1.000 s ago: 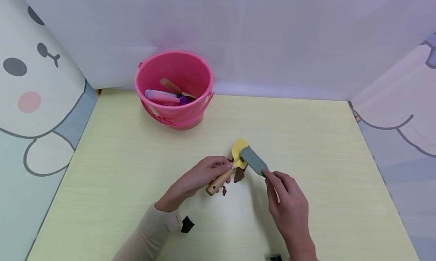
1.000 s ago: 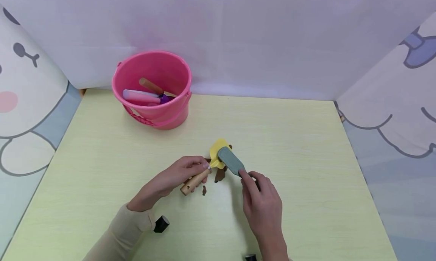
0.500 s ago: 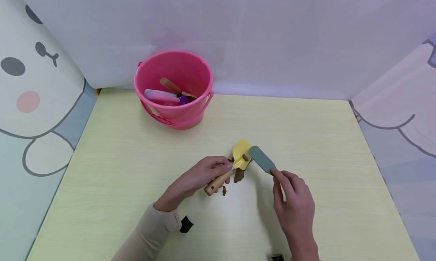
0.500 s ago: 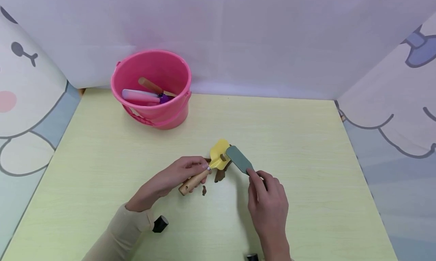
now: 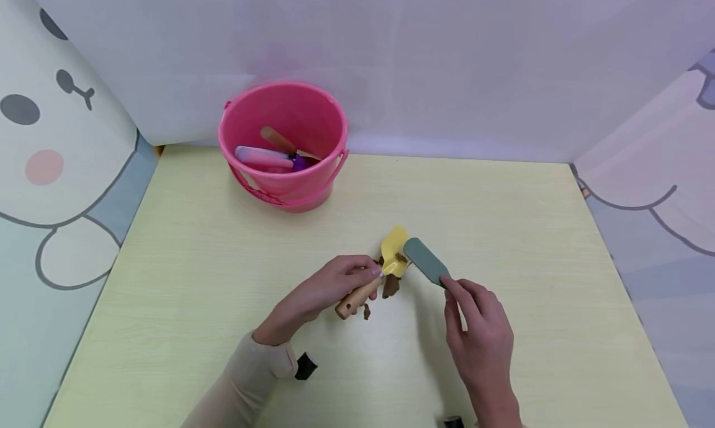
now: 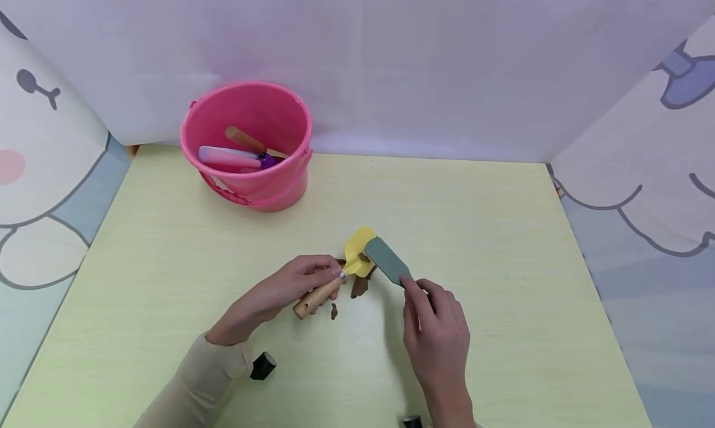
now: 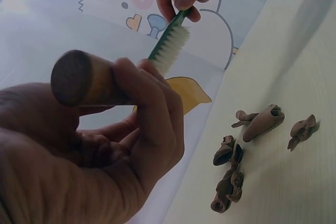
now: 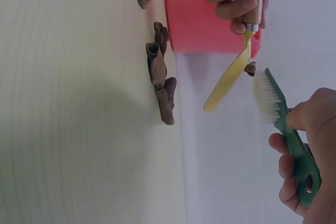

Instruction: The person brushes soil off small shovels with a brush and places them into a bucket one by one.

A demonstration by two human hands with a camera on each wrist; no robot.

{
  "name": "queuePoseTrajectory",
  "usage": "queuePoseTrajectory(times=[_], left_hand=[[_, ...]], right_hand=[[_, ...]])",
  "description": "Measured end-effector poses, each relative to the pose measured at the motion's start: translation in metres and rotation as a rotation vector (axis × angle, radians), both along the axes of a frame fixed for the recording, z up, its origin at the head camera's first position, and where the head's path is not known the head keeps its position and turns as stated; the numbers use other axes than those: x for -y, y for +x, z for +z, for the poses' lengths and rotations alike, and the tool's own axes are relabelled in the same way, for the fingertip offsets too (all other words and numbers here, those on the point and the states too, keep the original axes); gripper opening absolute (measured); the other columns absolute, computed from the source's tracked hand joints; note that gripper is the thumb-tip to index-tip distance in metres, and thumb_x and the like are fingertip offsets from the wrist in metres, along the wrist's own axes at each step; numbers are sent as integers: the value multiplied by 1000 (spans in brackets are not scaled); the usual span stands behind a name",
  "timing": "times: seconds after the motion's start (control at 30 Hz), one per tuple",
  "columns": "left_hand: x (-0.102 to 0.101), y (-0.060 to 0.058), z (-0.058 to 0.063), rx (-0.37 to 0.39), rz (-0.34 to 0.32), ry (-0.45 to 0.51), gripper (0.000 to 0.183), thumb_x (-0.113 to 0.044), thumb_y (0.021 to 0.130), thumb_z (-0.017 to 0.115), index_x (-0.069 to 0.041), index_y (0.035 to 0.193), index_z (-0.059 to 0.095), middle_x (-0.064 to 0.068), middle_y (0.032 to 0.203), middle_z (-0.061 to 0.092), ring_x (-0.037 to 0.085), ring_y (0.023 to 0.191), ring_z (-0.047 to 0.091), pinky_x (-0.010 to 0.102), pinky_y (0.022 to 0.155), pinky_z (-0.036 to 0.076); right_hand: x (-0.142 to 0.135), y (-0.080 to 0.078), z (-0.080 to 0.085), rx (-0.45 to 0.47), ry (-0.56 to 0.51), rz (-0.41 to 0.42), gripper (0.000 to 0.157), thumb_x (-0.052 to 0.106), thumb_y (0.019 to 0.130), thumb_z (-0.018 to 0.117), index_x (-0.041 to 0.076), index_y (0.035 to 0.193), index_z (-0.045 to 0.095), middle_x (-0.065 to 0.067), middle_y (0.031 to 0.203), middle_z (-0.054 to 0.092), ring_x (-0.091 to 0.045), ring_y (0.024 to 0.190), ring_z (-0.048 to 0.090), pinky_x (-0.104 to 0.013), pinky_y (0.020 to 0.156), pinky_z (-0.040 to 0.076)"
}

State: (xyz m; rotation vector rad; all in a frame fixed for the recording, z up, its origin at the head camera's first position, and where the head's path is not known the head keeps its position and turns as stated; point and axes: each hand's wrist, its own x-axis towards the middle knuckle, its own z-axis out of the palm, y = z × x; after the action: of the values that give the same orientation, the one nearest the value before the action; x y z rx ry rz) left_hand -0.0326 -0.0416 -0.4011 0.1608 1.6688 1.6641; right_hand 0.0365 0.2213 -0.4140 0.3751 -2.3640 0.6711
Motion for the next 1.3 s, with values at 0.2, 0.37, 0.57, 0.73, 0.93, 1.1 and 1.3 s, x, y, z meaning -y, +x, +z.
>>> queuePoseTrajectory(times=[0.2, 0.37, 0.57, 0.73, 0.93, 1.1, 1.3], left_hand=[[1, 2, 3, 2, 2, -11, 33, -31, 110, 52, -4, 124, 63, 8, 91, 65, 23, 71, 68, 25, 58, 54], [3, 2, 3, 4, -2, -10, 36, -33, 110, 51, -2, 126, 61, 8, 92, 65, 20, 72, 66, 24, 58, 53], [3, 2, 3, 1, -3, -6, 38, -32, 111, 51, 0, 128, 60, 8, 92, 65, 19, 71, 66, 24, 59, 53], [3, 2, 3, 3, -2, 4, 38, -32, 111, 51, 0, 128, 60, 8, 91, 65, 21, 68, 69, 25, 59, 54], [4, 3, 5, 12, -1, 0, 37, -31, 111, 51, 0, 128, 59, 8, 92, 64, 19, 68, 70, 24, 57, 53], [6, 3, 7, 3, 8, -15, 35, -30, 111, 51, 0, 128, 60, 8, 93, 65, 17, 69, 68, 25, 57, 52], [9, 4, 10, -64, 43, -70, 30, -30, 109, 54, -5, 122, 65, 17, 97, 69, 17, 62, 56, 25, 54, 49]], right_hand=[[-2, 0, -3, 18, 21, -18, 34, -3, 88, 71, 10, 119, 78, -10, 101, 72, -27, 83, 63, -32, 71, 45], [-4, -1, -5, 13, 20, -44, 34, -3, 88, 71, 10, 118, 78, -10, 102, 72, -27, 82, 63, -32, 70, 43], [-3, 0, -2, -9, 2, -38, 33, -2, 89, 70, 10, 118, 78, -11, 102, 72, -28, 83, 63, -32, 72, 44], [-1, 2, -1, 0, 13, 15, 27, 5, 95, 65, 10, 119, 78, -10, 101, 72, -27, 84, 64, -32, 74, 46], [0, 3, -2, 7, 27, 19, 28, 4, 94, 66, 10, 119, 78, -10, 101, 72, -26, 83, 64, -32, 73, 47], [-2, 3, -3, 31, 33, 3, 38, -4, 85, 73, 10, 120, 77, -9, 101, 72, -26, 86, 65, -31, 74, 47], [-4, 3, -5, 39, 23, -15, 40, -6, 83, 75, 11, 120, 77, -9, 102, 72, -26, 87, 66, -32, 74, 47]])
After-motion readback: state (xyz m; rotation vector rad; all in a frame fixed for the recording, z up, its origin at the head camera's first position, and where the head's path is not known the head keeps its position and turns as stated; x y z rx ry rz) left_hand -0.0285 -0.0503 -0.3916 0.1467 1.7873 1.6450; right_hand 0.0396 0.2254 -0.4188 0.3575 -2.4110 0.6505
